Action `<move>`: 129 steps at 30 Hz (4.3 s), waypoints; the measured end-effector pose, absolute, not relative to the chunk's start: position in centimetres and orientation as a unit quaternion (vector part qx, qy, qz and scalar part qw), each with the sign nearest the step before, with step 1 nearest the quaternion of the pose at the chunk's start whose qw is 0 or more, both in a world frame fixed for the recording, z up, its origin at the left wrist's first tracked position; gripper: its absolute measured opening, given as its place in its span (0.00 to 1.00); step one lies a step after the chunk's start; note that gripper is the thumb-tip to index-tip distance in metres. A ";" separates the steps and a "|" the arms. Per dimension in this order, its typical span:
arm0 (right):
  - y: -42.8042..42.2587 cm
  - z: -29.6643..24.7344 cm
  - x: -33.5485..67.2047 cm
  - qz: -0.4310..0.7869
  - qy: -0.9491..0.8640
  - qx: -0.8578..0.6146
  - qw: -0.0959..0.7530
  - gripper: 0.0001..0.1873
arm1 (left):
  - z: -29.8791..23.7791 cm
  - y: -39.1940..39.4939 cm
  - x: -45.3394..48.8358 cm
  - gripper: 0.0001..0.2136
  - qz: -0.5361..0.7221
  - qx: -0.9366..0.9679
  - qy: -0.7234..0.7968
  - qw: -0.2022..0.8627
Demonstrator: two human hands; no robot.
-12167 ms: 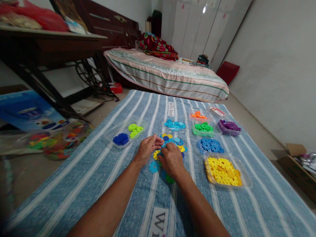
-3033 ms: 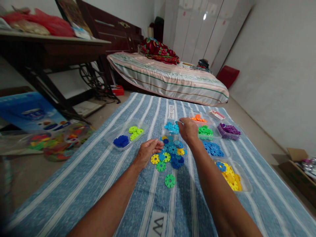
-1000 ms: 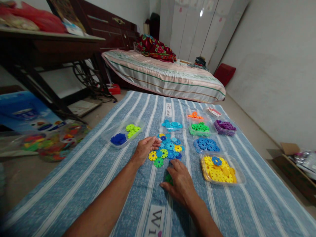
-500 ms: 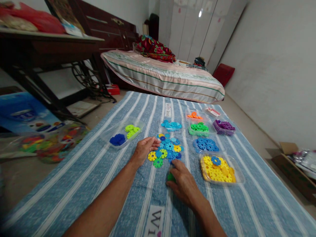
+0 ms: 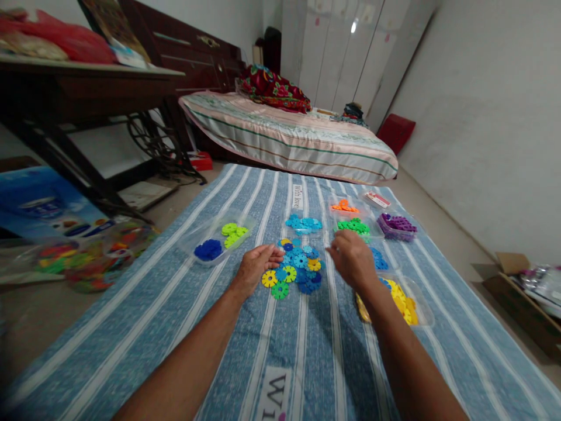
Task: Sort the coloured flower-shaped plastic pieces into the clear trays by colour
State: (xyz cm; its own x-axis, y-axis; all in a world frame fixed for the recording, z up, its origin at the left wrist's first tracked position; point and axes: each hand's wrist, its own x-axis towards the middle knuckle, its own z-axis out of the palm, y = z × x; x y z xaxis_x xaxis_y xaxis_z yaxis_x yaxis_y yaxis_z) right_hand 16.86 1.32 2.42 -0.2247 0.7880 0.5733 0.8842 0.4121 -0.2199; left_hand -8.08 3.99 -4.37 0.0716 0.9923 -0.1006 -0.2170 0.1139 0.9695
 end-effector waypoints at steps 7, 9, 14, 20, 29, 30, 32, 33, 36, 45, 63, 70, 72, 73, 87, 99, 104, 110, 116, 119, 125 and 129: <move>3.2 2.0 17.9 -0.173 -0.703 -0.572 0.385 0.11 | -4.3 4.1 -8.1 0.22 0.508 0.430 0.454 0.592; 1.5 -0.2 16.0 -0.121 -0.754 -0.538 0.358 0.11 | -4.2 4.0 -8.1 0.22 0.507 0.434 0.452 0.592; -2.3 -4.3 11.5 0.001 -0.812 -0.488 0.320 0.09 | -4.3 4.0 -8.1 0.22 0.507 0.433 0.454 0.591; -3.9 -5.6 8.8 -0.006 -0.815 -0.469 0.341 0.05 | -4.3 3.9 -8.1 0.21 0.510 0.430 0.448 0.595; -4.3 -6.0 6.7 -0.031 -0.823 -0.493 0.282 0.12 | -4.5 3.9 -8.1 0.21 0.511 0.430 0.443 0.598; -4.2 -6.1 6.6 -0.036 -0.822 -0.491 0.287 0.11 | -4.5 3.9 -8.1 0.21 0.511 0.430 0.443 0.599; -4.1 -6.3 6.5 -0.048 -0.820 -0.487 0.296 0.09 | -4.5 3.9 -8.1 0.21 0.510 0.428 0.444 0.600; -4.0 -6.4 6.5 -0.055 -0.820 -0.485 0.298 0.08 | -4.5 3.9 -8.0 0.21 0.509 0.428 0.444 0.601; -4.0 -6.5 6.4 -0.076 -0.826 -0.472 0.299 0.06 | -4.5 3.9 -8.0 0.21 0.509 0.427 0.445 0.601; -3.5 -5.8 6.6 -0.118 -0.818 -0.444 0.347 0.09 | -4.2 4.0 -8.0 0.21 0.511 0.420 0.451 0.600; -4.2 -3.9 7.8 -0.027 -0.804 -0.439 0.401 0.11 | -4.2 4.0 -8.1 0.21 0.505 0.430 0.457 0.592; -4.2 -3.9 8.4 0.018 -0.820 -0.444 0.361 0.12 | -4.0 4.1 -8.2 0.21 0.502 0.428 0.460 0.594; -4.2 -4.0 8.5 0.029 -0.823 -0.448 0.348 0.12 | -4.1 4.2 -8.2 0.21 0.501 0.428 0.461 0.595; -4.3 -4.0 8.5 0.031 -0.824 -0.449 0.345 0.12 | -4.2 4.2 -8.2 0.21 0.500 0.428 0.460 0.595; -0.1 -1.1 13.2 -0.024 -0.827 -0.469 0.308 0.14 | -4.4 4.4 -8.3 0.21 0.499 0.427 0.461 0.597; 1.9 -1.6 17.0 -0.146 -0.739 -0.568 0.331 0.12 | -4.4 4.4 -8.3 0.21 0.495 0.434 0.463 0.594; -1.9 -4.4 12.2 -0.044 -0.793 -0.535 0.287 0.09 | -4.3 4.4 -8.3 0.21 0.491 0.438 0.466 0.591; -1.5 -5.6 11.2 -0.059 -0.735 -0.579 0.347 0.16 | -4.5 4.4 -8.3 0.22 0.494 0.442 0.467 0.585; 0.9 -6.5 10.0 -0.001 -0.700 -0.639 0.318 0.26 | -4.6 4.5 -8.3 0.22 0.495 0.446 0.466 0.582; 0.8 -7.0 8.1 0.015 -0.702 -0.645 0.302 0.25 | -4.5 4.4 -8.3 0.22 0.500 0.439 0.466 0.583; -2.4 -7.3 4.4 0.038 -0.713 -0.631 0.303 0.24 | -3.9 4.2 -8.2 0.21 0.503 0.425 0.470 0.588; -3.7 -6.8 3.6 0.049 -0.726 -0.611 0.312 0.23 | -3.9 4.1 -8.1 0.20 0.505 0.419 0.469 0.591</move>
